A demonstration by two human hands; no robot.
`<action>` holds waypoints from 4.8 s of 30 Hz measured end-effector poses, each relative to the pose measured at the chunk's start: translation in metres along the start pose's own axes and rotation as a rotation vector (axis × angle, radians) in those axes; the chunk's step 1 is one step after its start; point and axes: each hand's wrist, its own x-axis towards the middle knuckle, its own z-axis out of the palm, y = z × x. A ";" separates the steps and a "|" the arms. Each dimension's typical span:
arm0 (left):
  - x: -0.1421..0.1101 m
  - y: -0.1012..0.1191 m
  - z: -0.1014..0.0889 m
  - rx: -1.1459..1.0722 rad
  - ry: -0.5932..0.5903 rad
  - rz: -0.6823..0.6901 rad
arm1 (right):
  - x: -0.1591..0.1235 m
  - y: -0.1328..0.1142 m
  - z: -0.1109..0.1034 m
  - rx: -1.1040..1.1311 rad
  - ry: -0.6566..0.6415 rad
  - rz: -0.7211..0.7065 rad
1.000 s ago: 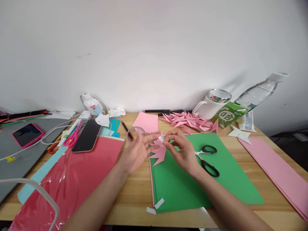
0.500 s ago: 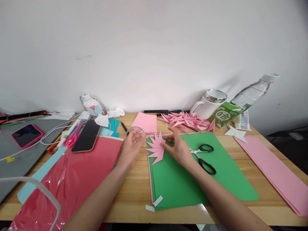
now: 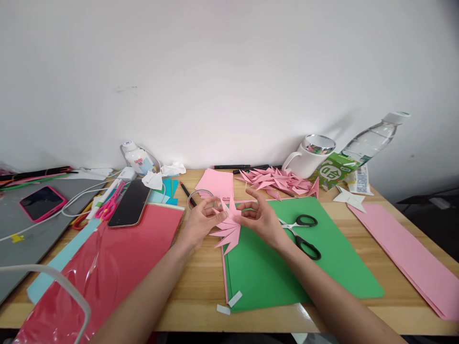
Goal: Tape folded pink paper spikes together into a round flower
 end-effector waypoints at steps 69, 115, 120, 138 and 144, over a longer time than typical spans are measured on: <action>-0.001 -0.005 -0.012 0.631 -0.554 -0.137 | -0.010 -0.027 -0.029 -0.317 -0.735 0.176; -0.001 -0.004 -0.010 0.650 -0.621 -0.111 | -0.011 -0.018 -0.018 -0.510 -0.674 0.069; 0.004 -0.009 -0.016 0.638 -0.520 -0.052 | -0.010 -0.016 -0.017 -0.436 -0.550 0.069; -0.001 0.009 -0.003 0.408 -0.217 0.067 | -0.016 -0.007 0.007 -0.072 -0.066 0.005; 0.000 0.005 -0.005 0.488 -0.211 0.145 | -0.016 -0.010 0.007 -0.112 -0.062 0.051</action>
